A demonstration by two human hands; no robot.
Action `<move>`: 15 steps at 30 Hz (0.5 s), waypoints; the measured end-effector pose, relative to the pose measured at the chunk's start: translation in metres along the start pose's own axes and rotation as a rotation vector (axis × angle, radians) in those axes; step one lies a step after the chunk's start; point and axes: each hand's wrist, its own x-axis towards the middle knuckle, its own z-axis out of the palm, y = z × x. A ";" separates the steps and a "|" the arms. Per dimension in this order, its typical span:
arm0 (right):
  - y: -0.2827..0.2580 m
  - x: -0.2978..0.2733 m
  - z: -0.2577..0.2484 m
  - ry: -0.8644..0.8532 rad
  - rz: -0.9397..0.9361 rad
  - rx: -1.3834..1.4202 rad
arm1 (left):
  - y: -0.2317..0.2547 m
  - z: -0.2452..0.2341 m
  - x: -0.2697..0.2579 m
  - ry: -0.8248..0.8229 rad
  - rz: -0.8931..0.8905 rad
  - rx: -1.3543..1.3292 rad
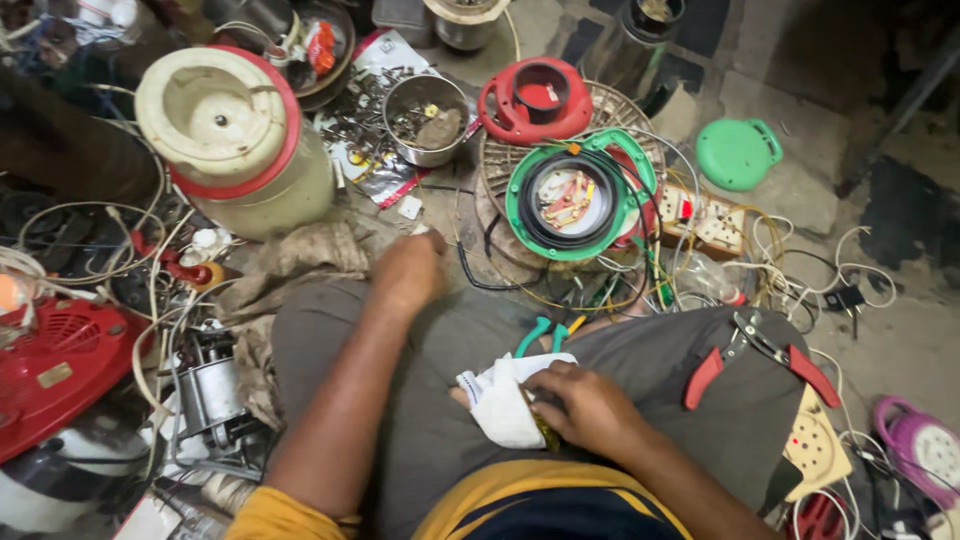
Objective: The person sits on the floor and repairs an electrical component by stripping wires with pliers, twisting them together, and inserting them into a small white plastic connector. They then use a screwdriver to tighten the connector and test the connection by plugging it into a power strip.
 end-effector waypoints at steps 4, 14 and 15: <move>-0.006 0.004 -0.004 -0.038 0.030 -0.030 | 0.014 0.067 0.026 0.017 -0.097 0.011; 0.007 0.003 -0.001 -0.011 0.161 0.120 | 0.006 0.119 0.065 -0.127 -0.422 -0.005; 0.010 0.003 -0.002 0.011 0.118 0.099 | 0.005 0.120 0.064 -0.114 -0.407 0.004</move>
